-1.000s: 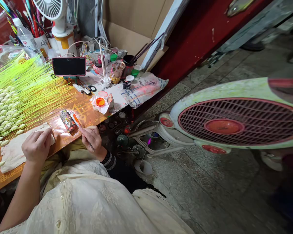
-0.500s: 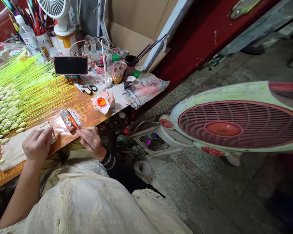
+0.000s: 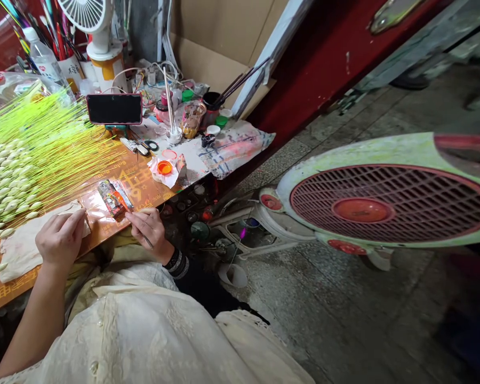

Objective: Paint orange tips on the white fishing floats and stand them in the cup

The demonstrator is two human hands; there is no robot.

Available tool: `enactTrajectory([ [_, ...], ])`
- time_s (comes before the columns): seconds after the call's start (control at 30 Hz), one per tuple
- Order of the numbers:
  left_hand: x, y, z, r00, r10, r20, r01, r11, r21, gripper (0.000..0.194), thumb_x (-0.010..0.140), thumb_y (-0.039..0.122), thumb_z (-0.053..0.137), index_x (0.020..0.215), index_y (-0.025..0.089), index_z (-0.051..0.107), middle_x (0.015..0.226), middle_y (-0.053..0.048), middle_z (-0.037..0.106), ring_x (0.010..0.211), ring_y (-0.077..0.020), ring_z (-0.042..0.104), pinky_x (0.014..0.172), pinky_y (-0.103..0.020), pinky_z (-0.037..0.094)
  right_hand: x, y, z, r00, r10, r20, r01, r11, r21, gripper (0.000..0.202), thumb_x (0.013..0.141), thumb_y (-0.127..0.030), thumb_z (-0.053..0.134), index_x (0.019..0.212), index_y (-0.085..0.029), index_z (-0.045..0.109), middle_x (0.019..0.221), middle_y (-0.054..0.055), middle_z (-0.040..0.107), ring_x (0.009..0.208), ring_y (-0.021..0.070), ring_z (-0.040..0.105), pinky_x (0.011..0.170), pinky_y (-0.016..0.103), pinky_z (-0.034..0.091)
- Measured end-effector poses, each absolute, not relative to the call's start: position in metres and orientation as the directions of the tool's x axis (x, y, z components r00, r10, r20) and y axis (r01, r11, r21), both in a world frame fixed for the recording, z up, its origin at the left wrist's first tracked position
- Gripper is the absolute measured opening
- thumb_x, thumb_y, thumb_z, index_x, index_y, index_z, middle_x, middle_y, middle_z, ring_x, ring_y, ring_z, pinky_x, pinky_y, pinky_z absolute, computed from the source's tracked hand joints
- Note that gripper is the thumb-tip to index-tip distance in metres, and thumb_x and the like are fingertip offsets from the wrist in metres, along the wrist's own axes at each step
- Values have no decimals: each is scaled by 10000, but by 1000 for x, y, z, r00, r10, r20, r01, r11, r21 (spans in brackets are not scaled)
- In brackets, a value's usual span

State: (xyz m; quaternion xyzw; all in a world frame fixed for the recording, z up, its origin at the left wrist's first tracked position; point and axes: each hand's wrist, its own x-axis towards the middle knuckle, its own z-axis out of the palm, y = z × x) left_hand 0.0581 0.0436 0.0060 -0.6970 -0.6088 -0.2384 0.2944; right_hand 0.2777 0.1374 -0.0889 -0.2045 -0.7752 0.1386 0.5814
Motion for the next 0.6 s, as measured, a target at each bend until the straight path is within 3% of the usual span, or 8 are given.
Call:
enactTrajectory([
  [0.27,57,43,5,136,724,676,989,-57,-138,186,943,194,659,1115,202,728,853,-41,743,752,-158,647,717,-285,457,280,137,-85,-194,522,831,181,851,-493,428,1003,-163,531,1418,-252,587,1125,89,749,1003,222,669,863,429,593],
  [0.6,56,42,3,78,744,664,997,-51,-60,204,948,205,650,1127,227,746,867,-53,752,777,-168,666,722,-300,453,278,139,-75,-137,512,848,141,857,-495,536,971,-83,556,1473,-269,536,1163,85,751,1003,212,662,863,414,585],
])
